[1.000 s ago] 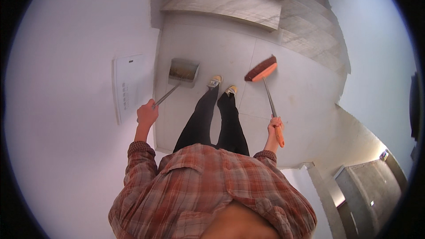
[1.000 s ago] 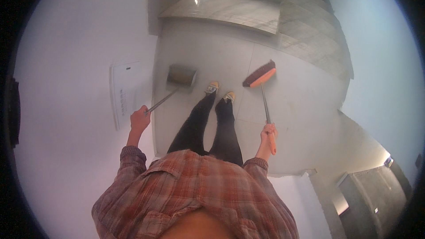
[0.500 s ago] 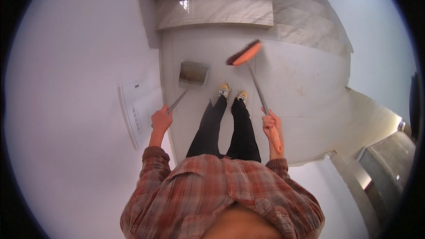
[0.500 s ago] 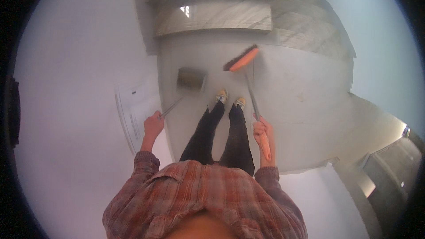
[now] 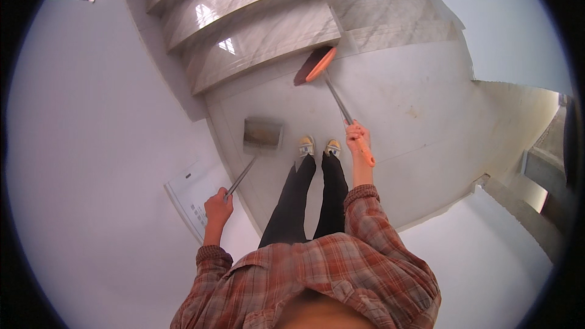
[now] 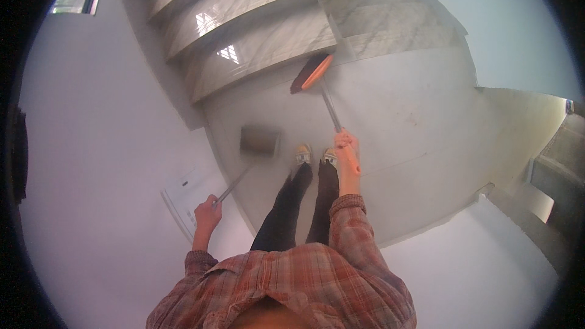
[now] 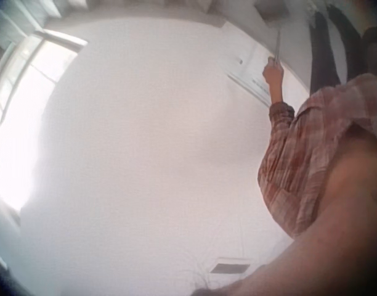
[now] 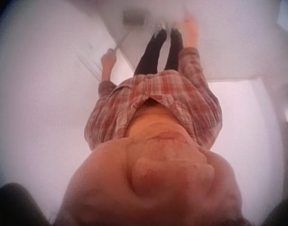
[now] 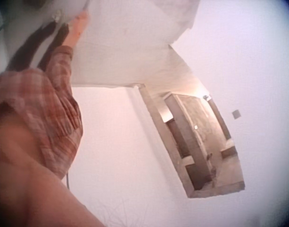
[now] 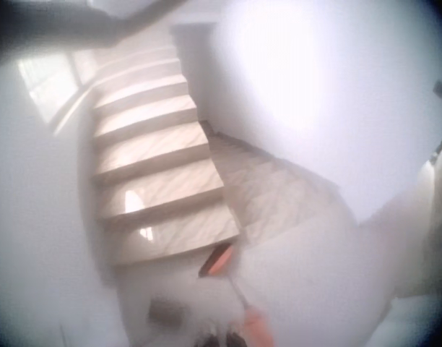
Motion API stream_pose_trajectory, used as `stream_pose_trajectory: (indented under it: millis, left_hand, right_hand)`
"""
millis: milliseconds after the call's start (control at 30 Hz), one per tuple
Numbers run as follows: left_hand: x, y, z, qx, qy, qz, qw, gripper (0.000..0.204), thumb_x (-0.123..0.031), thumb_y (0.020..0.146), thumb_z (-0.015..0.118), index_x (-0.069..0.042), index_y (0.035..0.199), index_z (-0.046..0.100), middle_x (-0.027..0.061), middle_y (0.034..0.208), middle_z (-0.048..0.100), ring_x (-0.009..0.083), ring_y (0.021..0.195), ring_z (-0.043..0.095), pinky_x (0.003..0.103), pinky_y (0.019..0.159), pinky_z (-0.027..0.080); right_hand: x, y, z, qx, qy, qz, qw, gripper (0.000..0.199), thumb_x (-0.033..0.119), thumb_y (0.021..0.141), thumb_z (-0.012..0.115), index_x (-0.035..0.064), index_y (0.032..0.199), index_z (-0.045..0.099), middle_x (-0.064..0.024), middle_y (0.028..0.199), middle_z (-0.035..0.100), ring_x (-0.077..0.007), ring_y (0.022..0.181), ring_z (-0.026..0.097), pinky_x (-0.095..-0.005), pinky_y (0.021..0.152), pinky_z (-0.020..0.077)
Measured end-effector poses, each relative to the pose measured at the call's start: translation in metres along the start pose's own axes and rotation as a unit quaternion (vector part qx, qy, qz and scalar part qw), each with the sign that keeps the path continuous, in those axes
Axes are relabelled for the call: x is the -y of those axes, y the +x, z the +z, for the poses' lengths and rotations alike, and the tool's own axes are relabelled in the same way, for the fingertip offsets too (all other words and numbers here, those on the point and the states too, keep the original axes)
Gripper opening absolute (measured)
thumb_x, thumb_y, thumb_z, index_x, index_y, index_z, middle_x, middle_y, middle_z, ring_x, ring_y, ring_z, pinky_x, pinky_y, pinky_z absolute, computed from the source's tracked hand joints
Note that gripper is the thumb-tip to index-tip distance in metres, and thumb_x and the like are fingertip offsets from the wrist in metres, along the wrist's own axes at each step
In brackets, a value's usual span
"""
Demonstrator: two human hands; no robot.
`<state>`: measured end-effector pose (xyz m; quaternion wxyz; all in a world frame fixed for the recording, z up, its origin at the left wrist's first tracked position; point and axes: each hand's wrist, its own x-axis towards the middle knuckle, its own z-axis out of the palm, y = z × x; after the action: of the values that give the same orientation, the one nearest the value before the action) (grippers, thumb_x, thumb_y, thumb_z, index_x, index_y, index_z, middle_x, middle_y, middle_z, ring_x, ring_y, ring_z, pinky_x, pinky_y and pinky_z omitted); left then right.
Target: The person sweeps a spiral staircase with a broom and dustpan, moving downward step by step. They sweep debris into the dustpan and continue sweeping the floor at the bottom of the stairs.
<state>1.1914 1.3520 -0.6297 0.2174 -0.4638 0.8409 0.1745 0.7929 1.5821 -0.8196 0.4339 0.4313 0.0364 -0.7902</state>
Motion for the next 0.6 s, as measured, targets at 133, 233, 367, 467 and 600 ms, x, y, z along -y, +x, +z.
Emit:
stream_pose_trajectory:
  millis: [133, 233, 367, 467, 600]
  left_hand:
    - [-0.009, 0.007, -0.004, 0.009, -0.006, 0.014, 1.0, 0.016, -0.025, 0.078, 0.059, -0.012, 0.084, 0.054, 0.0121, 0.064, 0.061, 0.033, 0.062, 0.06, 0.043, 0.055, 0.045]
    - [-0.02, 0.014, -0.008, -0.016, -0.004, 0.052, 0.999, 0.015, -0.025, 0.077, 0.06, -0.012, 0.084, 0.054, 0.0116, 0.063, 0.061, 0.0328, 0.061, 0.06, 0.043, 0.055, 0.045]
    - [-0.045, 0.021, -0.017, -0.01, 0.011, 0.059, 0.998, 0.016, -0.024, 0.077, 0.061, -0.012, 0.084, 0.054, 0.0116, 0.064, 0.062, 0.0328, 0.062, 0.06, 0.044, 0.056, 0.046]
    - [-0.071, 0.026, -0.022, 0.0, 0.029, 0.057, 0.998, 0.016, -0.024, 0.077, 0.061, -0.012, 0.084, 0.054, 0.0118, 0.065, 0.062, 0.033, 0.063, 0.06, 0.044, 0.057, 0.046]
    - [-0.116, 0.034, -0.024, -0.01, 0.062, 0.084, 0.995, 0.015, -0.024, 0.076, 0.061, -0.013, 0.084, 0.054, 0.0116, 0.064, 0.061, 0.0328, 0.062, 0.06, 0.043, 0.057, 0.046]
  right_hand:
    - [0.045, -0.015, -0.006, 0.068, 0.113, 0.01, 0.991, 0.041, 0.015, 0.092, 0.041, -0.0167, 0.116, 0.033, 0.0001, 0.059, 0.041, -0.005, 0.043, 0.04, -0.0174, 0.036, 0.0377]
    - [0.059, -0.046, -0.021, 0.073, 0.133, 0.0, 0.988, 0.025, 0.015, 0.092, 0.041, -0.0082, 0.104, 0.04, 0.002, 0.057, 0.038, -0.0055, 0.042, 0.036, -0.0183, 0.036, 0.0329]
    - [0.059, -0.076, -0.026, 0.002, 0.009, -0.092, 0.996, 0.018, 0.015, 0.091, 0.044, -0.0017, 0.098, 0.045, 0.0042, 0.054, 0.034, -0.0042, 0.042, 0.034, -0.0176, 0.037, 0.0317]
    - [0.052, -0.091, -0.013, -0.069, -0.107, -0.115, 0.985, 0.021, 0.016, 0.091, 0.047, -0.0008, 0.104, 0.049, 0.0047, 0.055, 0.036, -0.0032, 0.042, 0.034, -0.016, 0.036, 0.0319]
    - [0.063, -0.123, 0.008, -0.023, -0.11, -0.054, 0.992, 0.018, 0.015, 0.091, 0.046, 0.001, 0.101, 0.05, 0.0052, 0.054, 0.035, -0.0029, 0.041, 0.034, -0.016, 0.036, 0.0317]
